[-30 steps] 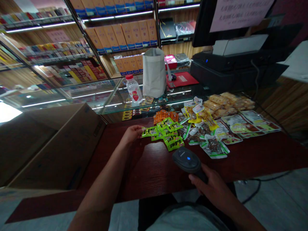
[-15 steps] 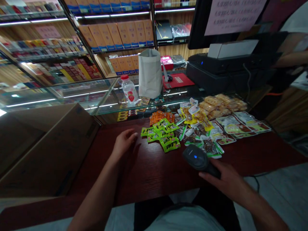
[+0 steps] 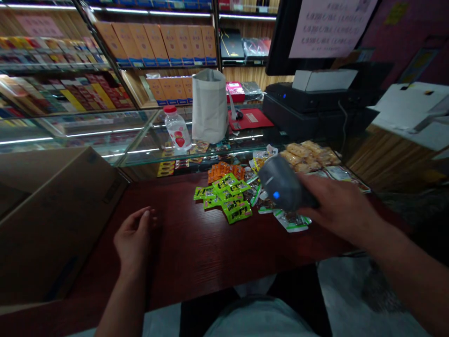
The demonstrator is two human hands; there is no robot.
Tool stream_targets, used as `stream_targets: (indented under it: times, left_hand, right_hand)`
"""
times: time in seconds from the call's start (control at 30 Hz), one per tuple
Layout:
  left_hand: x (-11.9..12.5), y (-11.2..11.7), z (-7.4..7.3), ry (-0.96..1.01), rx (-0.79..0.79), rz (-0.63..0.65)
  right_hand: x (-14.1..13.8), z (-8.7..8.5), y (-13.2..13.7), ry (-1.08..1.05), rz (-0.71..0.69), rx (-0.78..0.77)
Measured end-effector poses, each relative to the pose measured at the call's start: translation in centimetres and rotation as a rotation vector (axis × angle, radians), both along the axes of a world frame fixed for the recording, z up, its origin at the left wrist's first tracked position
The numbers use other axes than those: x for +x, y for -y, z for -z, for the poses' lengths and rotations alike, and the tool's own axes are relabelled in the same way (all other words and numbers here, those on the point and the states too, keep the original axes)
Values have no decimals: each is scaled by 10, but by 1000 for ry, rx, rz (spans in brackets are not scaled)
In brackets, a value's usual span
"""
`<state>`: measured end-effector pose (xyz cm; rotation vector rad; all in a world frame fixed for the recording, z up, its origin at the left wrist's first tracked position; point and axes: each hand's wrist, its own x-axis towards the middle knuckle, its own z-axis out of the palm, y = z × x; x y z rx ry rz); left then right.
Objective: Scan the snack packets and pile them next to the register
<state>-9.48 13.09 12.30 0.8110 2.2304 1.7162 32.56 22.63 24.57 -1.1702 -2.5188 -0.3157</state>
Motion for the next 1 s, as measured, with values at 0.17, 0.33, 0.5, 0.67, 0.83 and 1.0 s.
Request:
stream_targets:
  times: [0.17, 0.33, 0.5, 0.67, 0.83, 1.0]
  left_hand:
    - [6, -4, -2, 24, 14, -11]
    - [5, -4, 2, 5, -27, -9]
    - [10, -5, 0, 40, 3, 4]
    - [25, -3, -13, 67, 64, 18]
    - [45, 2, -38, -39, 131, 45]
    - [69, 6, -67, -139, 201, 76]
  right_hand:
    - [-39, 82, 8, 221, -250, -166]
    - [-44, 117, 17, 184, -240, -196]
    - [-47, 127, 25, 149, -192, -217]
    - [-51, 136, 31, 110, -167, -221]
    - [-45, 139, 36, 69, -177, -228]
    - [-40, 147, 43, 13, -178, -214]
